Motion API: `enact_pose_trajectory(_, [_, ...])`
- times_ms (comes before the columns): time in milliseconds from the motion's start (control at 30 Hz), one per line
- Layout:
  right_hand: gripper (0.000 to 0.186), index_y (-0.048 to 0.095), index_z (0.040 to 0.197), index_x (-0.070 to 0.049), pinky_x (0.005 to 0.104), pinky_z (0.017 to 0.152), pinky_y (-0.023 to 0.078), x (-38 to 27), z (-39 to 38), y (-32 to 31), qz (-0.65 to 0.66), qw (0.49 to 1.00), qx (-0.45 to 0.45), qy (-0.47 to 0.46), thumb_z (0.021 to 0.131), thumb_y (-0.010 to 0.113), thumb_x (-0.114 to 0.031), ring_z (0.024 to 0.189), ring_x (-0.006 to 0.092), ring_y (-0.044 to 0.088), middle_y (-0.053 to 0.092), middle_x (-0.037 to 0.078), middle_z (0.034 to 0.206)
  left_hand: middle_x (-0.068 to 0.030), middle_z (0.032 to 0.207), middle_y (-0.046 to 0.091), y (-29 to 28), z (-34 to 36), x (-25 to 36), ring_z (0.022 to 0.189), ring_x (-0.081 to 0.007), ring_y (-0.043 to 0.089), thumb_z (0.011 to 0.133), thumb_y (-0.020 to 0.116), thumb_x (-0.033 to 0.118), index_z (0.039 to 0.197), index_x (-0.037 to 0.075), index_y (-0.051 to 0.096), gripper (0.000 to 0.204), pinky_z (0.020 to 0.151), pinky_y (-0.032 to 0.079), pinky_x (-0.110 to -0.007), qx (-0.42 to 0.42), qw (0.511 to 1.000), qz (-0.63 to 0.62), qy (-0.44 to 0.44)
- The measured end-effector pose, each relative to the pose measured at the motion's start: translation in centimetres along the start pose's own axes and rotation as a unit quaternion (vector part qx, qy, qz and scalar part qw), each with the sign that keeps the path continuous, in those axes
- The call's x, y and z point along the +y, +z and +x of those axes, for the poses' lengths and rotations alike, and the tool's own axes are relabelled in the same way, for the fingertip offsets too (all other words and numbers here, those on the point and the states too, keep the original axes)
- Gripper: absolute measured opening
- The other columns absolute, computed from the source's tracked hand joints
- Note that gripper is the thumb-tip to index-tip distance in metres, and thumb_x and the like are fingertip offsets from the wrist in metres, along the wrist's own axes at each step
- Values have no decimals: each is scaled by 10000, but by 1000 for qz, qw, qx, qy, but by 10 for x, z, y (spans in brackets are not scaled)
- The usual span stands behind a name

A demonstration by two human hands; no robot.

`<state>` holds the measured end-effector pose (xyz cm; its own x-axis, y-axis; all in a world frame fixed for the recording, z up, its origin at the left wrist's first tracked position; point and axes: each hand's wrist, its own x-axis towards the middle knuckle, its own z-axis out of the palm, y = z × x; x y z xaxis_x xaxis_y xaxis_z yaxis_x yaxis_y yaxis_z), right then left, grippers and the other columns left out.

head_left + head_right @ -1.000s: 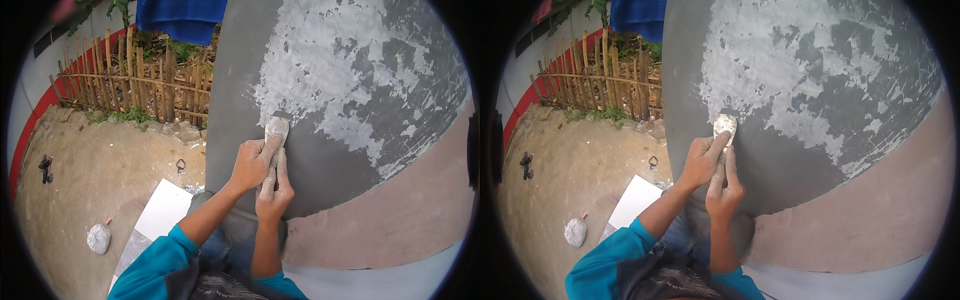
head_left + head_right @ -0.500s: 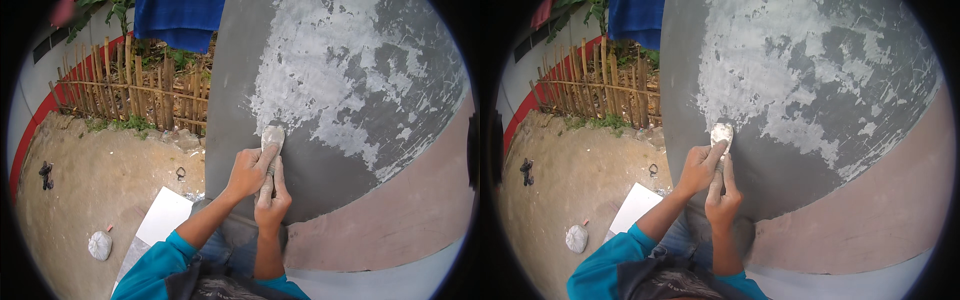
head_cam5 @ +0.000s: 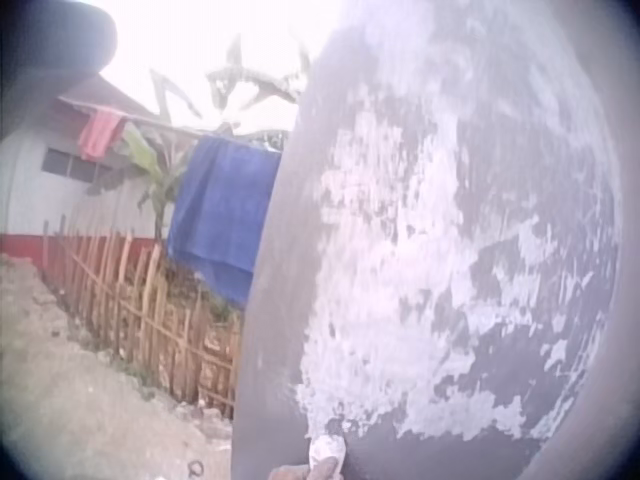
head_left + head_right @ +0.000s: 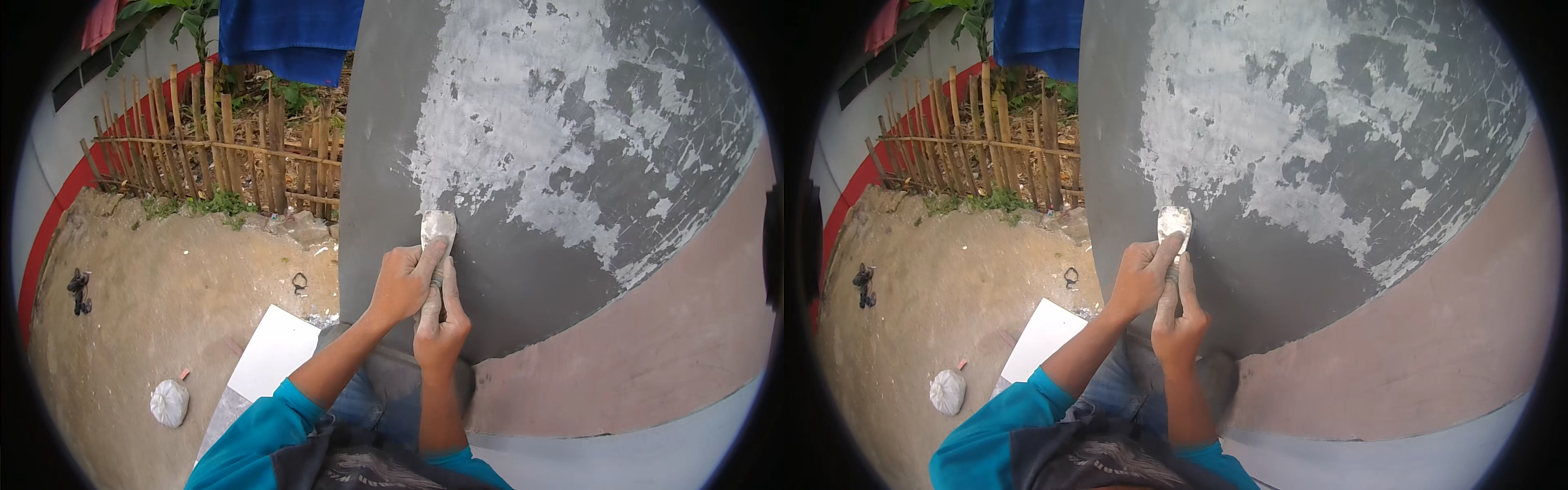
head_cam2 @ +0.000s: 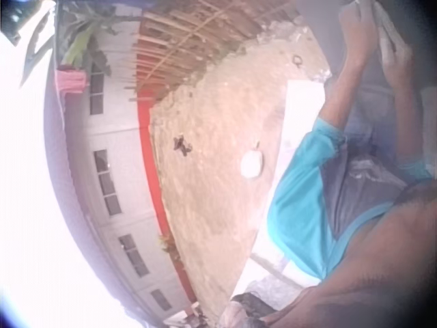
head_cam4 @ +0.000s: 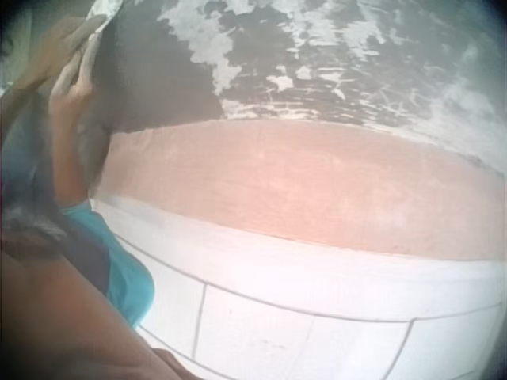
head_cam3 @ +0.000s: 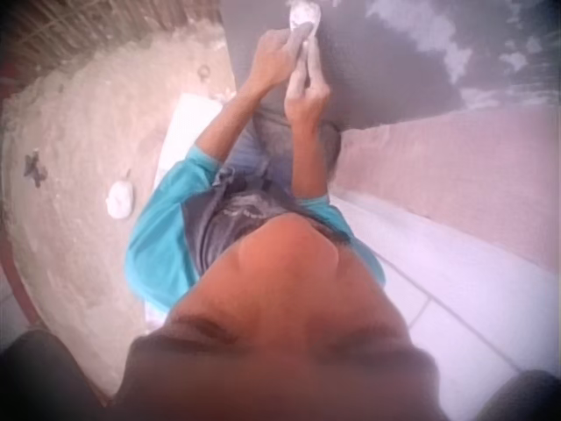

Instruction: The person walks toward a wall and uses a trowel to apply and smooth plaster over a vertical surface. The person repeatedly scrapes and levels the plaster with the trowel, working across different sections of the wall.

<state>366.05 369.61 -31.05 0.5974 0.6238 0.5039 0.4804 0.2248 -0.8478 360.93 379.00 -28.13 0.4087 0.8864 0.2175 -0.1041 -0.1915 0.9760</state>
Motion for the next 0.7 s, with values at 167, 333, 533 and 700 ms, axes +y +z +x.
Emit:
enact_pose_trajectory(167, [459,548,1517,90,352,993,573,4,-9,3,9,999,8,-48,1091,517,-77,1266,290,688,658,269,1459,-66,532,551,2,-10,-11,541,-95,496,1087,625,416,718,-48,699,597,517,400,-372,9,1000,-14,15])
enact_pose_trajectory(333, [458,551,1515,90,346,976,578,-1,6,-1,71,997,-4,-29,1088,509,-70,1242,278,697,670,260,1447,-63,531,543,1,10,-4,545,-92,482,1086,626,414,719,-48,699,595,509,394,-369,10,994,-67,88])
enact_pose_trajectory(533, [460,548,1513,97,339,978,577,0,-7,5,-5,999,10,-44,1083,506,-57,1230,268,700,672,254,1445,-60,529,544,-1,-11,-4,541,-89,470,1083,632,412,703,-46,692,598,503,389,-371,20,999,26,-23])
enact_pose_trajectory(700, [443,608,1470,74,382,978,589,13,-11,6,38,998,31,-40,1043,561,-37,1196,333,746,732,278,1324,-56,540,547,-1,-6,-21,555,-84,481,1085,632,412,694,-44,687,603,511,394,-368,18,1000,2,21])
